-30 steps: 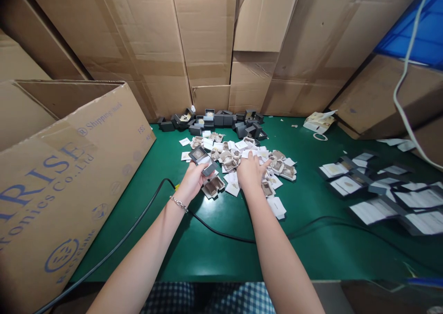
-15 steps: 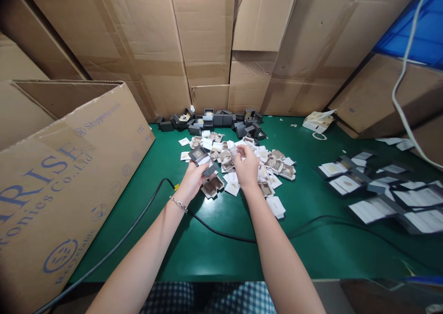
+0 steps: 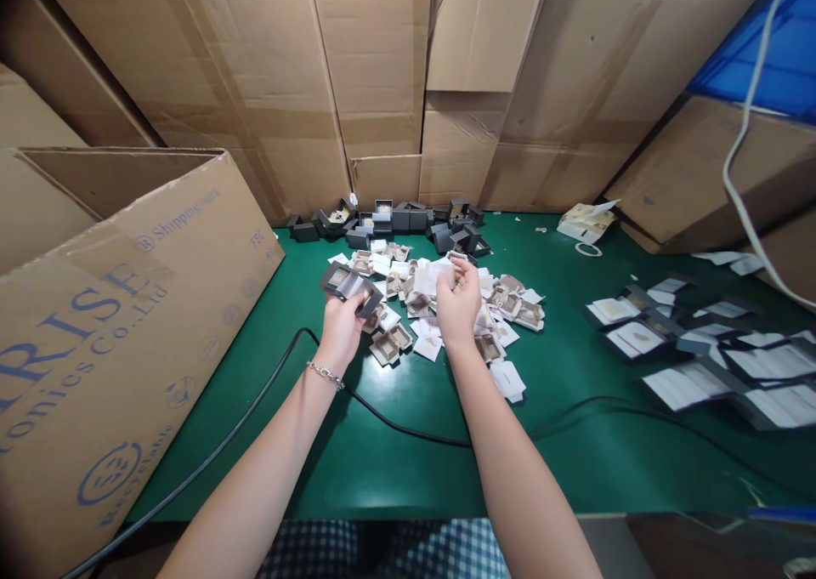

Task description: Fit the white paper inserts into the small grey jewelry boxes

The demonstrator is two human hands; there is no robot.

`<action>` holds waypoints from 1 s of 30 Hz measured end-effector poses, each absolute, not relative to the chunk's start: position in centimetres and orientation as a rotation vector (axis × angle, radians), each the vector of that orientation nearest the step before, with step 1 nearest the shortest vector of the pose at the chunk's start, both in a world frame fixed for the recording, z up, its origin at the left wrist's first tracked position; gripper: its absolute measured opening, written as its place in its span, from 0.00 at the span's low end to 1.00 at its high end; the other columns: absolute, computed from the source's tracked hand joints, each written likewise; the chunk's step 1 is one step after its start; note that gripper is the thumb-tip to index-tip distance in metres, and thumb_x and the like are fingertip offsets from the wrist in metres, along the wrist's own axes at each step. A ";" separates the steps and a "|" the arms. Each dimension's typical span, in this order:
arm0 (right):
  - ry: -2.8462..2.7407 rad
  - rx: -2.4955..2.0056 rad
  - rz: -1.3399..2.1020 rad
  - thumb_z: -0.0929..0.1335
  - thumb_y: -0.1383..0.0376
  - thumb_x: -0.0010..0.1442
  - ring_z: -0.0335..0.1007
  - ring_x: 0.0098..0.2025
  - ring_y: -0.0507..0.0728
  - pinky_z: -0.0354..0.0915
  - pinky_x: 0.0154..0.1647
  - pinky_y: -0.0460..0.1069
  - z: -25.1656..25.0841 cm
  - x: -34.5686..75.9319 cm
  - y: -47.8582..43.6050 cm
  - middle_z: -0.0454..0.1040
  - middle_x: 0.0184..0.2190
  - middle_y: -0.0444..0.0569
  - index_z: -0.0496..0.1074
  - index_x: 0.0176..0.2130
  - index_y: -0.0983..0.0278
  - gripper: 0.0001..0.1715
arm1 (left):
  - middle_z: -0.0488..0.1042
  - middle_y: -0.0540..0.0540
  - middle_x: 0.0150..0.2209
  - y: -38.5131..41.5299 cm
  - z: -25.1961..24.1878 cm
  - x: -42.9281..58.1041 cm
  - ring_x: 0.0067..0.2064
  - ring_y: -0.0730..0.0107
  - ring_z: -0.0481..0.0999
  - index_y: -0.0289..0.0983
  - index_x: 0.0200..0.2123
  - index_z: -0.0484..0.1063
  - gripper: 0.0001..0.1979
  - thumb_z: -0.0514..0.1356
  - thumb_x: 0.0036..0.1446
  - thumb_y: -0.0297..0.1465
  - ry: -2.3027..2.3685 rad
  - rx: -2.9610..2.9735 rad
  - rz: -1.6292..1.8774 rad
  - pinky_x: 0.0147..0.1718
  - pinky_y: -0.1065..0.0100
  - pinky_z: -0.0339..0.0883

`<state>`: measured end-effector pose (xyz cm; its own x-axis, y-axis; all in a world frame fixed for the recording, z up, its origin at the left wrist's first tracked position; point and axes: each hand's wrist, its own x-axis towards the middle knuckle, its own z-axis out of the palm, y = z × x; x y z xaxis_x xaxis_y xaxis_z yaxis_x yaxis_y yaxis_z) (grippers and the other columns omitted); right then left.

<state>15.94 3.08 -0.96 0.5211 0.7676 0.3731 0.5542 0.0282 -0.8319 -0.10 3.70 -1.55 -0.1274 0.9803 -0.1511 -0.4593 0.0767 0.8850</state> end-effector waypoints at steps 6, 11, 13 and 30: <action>-1.114 -1.727 0.180 0.52 0.63 0.63 0.69 0.42 0.56 0.66 0.40 0.50 -1.1 14.9 2.7 0.64 0.51 0.60 0.46 0.64 0.67 0.31 | 0.73 0.51 0.31 3.8 -1.3 -0.4 0.28 0.74 0.74 0.39 0.42 0.65 0.17 0.60 0.46 0.25 1.084 0.660 1.518 0.29 0.71 0.70; -1.220 -1.769 0.271 0.57 0.63 0.60 0.68 0.46 0.57 0.64 0.46 0.51 -1.0 13.9 2.2 0.57 0.59 0.62 0.50 0.63 0.67 0.33 | 0.72 0.50 0.30 3.9 -1.3 -0.5 0.26 0.76 0.73 0.36 0.38 0.66 0.13 0.59 0.46 0.24 1.028 0.599 1.453 0.28 0.71 0.70; -1.387 -1.811 0.168 0.60 0.63 0.59 0.61 0.55 0.61 0.60 0.54 0.55 -1.1 13.5 2.0 0.57 0.60 0.59 0.64 0.56 0.64 0.26 | 0.72 0.51 0.28 4.0 -1.2 -0.5 0.25 0.78 0.72 0.35 0.35 0.66 0.11 0.59 0.46 0.23 1.003 0.556 1.444 0.28 0.72 0.69; -1.995 -2.147 0.148 0.64 0.56 0.57 0.40 0.67 0.69 0.34 0.60 0.76 -2.1 10.7 1.0 0.49 0.68 0.51 0.78 0.39 0.61 0.18 | 0.76 0.48 0.38 3.6 -0.7 0.1 0.33 0.76 0.76 0.38 0.43 0.65 0.20 0.63 0.45 0.24 0.928 0.577 1.366 0.31 0.75 0.67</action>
